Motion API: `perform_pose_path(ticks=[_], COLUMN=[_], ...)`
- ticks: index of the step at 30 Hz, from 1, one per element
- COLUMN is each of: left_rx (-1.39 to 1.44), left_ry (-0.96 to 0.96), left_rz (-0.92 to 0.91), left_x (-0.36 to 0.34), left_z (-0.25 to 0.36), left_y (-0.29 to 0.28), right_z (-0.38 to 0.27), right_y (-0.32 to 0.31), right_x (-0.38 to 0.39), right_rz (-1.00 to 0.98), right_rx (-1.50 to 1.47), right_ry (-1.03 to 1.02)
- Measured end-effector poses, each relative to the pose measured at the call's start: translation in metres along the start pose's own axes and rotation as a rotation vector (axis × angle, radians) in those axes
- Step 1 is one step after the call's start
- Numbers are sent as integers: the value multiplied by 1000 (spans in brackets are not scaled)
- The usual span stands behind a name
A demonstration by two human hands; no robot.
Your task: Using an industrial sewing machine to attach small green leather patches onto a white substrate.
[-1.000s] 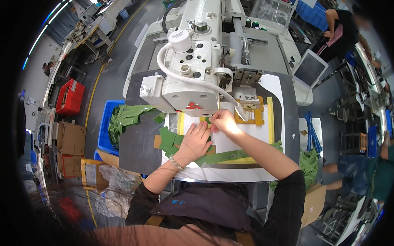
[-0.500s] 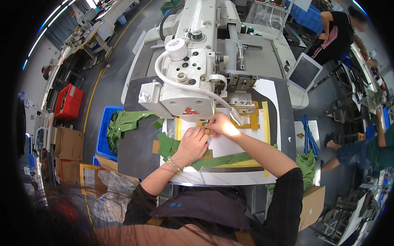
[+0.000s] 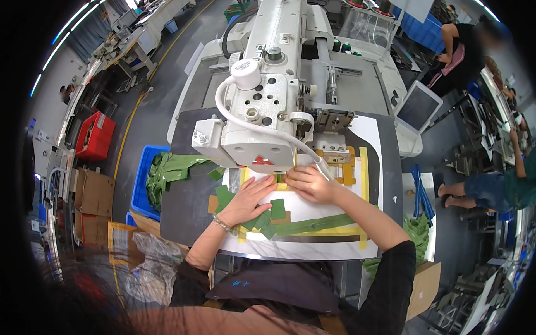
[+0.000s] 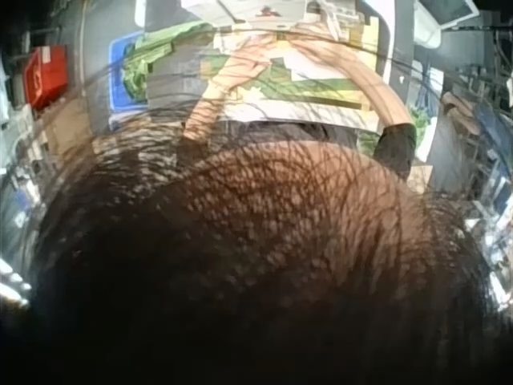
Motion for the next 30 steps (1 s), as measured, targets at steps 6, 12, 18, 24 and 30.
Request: perform_pose_path(ticks=[6,12,18,24,30], left_rx=[20,-4,-54,-156,-175], left_ry=[-18,-52,-70,-194,-258], left_rz=[-26,-13,141,358,320], left_x=[-2,-6,-18,-29,-40], left_z=[-6,-6,3,9,-1], left_y=[2,2,-13,-18,-10], right_z=[2,6,8,5,11], right_y=[4,8,11,2,7], right_x=[5,4,-3,0,8], right_rz=[-24,-82,-52,31,-18], right_rx=[10,19,-23,-63,-189], right_ry=[-15,43,45,7,36])
Point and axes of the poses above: each hand's wrist, its own x-axis away from the middle knuckle, its own y-axis out of the palm, z = x × y, the point moved 10 cm from there along -x, towards the middle knuckle, and after that the axes turned 8 degrees about z, right-handed, at the moved point
